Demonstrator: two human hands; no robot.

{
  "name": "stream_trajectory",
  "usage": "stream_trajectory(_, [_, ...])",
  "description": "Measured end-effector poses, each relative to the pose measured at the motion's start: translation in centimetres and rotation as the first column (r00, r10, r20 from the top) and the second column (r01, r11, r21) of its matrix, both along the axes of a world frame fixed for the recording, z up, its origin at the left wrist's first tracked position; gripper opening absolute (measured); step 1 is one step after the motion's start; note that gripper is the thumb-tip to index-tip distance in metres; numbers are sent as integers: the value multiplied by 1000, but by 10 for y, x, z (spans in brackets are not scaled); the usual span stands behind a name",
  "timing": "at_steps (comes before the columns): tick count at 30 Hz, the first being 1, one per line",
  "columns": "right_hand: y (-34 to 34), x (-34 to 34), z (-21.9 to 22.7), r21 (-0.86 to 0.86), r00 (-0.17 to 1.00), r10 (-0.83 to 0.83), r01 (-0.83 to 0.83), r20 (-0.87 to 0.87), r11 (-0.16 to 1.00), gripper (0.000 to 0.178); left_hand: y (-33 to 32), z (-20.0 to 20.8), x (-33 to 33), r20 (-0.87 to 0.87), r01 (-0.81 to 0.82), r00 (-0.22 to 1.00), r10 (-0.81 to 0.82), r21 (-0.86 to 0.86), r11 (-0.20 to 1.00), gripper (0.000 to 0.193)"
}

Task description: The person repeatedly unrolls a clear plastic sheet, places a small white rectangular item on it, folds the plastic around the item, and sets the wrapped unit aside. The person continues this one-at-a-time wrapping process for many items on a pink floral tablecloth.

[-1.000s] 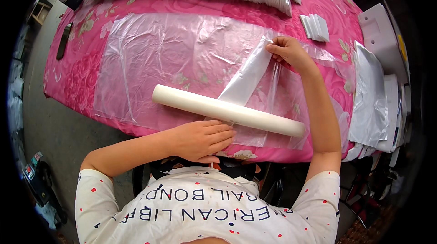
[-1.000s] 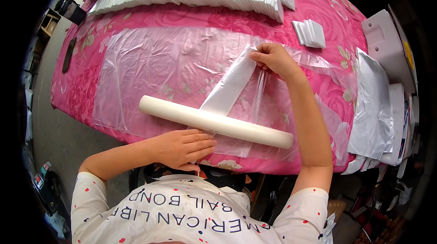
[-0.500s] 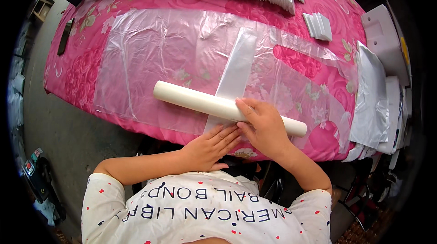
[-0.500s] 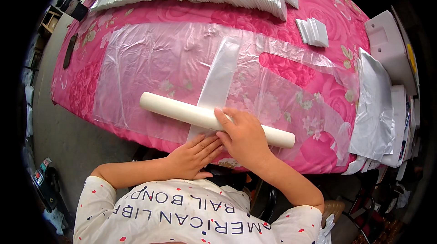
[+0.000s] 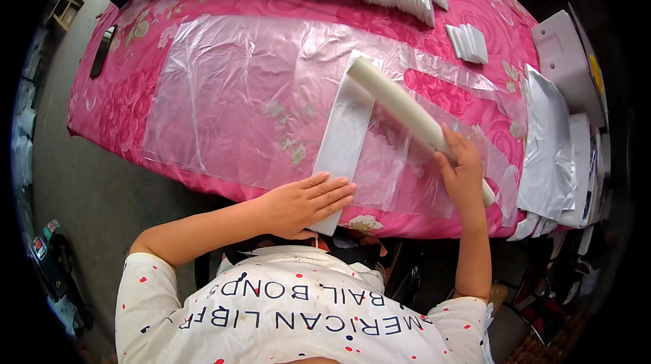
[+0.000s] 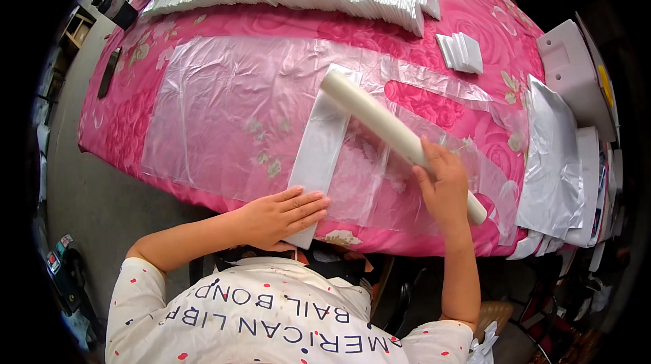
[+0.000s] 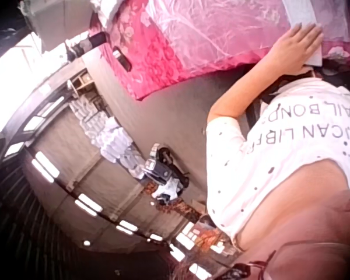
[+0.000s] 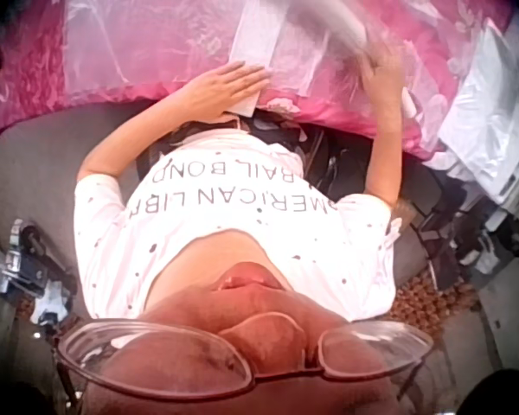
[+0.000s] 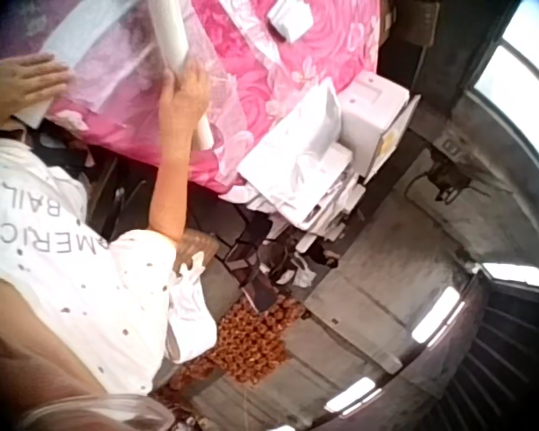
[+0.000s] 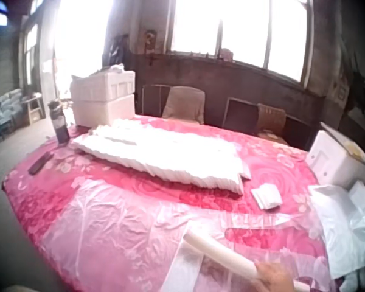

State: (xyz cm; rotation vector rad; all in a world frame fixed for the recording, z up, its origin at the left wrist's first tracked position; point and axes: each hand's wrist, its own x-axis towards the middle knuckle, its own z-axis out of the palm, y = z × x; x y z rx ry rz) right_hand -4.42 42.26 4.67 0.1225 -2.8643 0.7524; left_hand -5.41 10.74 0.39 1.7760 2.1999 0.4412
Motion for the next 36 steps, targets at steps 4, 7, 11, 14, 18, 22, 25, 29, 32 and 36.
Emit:
stream_trajectory(4, [-45, 9, 0, 21, 948, 315, -316, 36, 949, 50, 3, -14, 20, -254, -18, 967, 19, 6, 1000, 61])
stream_trajectory(7, [-64, -4, -5, 31, 939, 344, -344, -5, 938, 49, 4, -13, 24, -307, -33, 951, 33, 7, 999, 57])
stream_trajectory(11, [-60, -54, -21, 79, 942, 319, -311, -108, 947, 49, 4, -16, 25, -407, -38, 913, 38, 9, 999, 58])
stream_trajectory(14, [-57, -99, -25, 139, 939, 281, -257, -196, 956, 46, 4, -20, 27, -435, -46, 899, 50, 20, 999, 58])
stream_trajectory(18, [-53, -126, -25, 162, 933, 247, -210, -262, 964, 45, 1, -15, 24, -313, -6, 949, 45, 123, 992, 51])
stream_trajectory(22, [-69, -97, -11, 61, 886, 359, -358, -295, 932, 42, -9, -12, 18, -206, -48, 976, 78, 149, 988, 44])
stream_trajectory(25, [-79, -47, -14, -66, 802, 596, -597, -32, 800, 45, -16, -13, 14, -87, -72, 992, 94, 224, 972, 41])
stream_trajectory(29, [-103, -1, -18, -157, 756, 654, -641, 40, 751, 44, -20, -13, 9, 165, -152, 983, 83, 466, 871, 39])
stream_trajectory(32, [-109, 10, -33, -87, 843, 535, -538, -57, 839, 40, -15, -8, -4, 83, -143, 990, 116, 546, 826, 43])
stream_trajectory(36, [-103, 10, -47, 2, 888, 441, -445, -131, 896, 40, -6, 9, -19, -23, -324, 935, 354, 348, 879, 51])
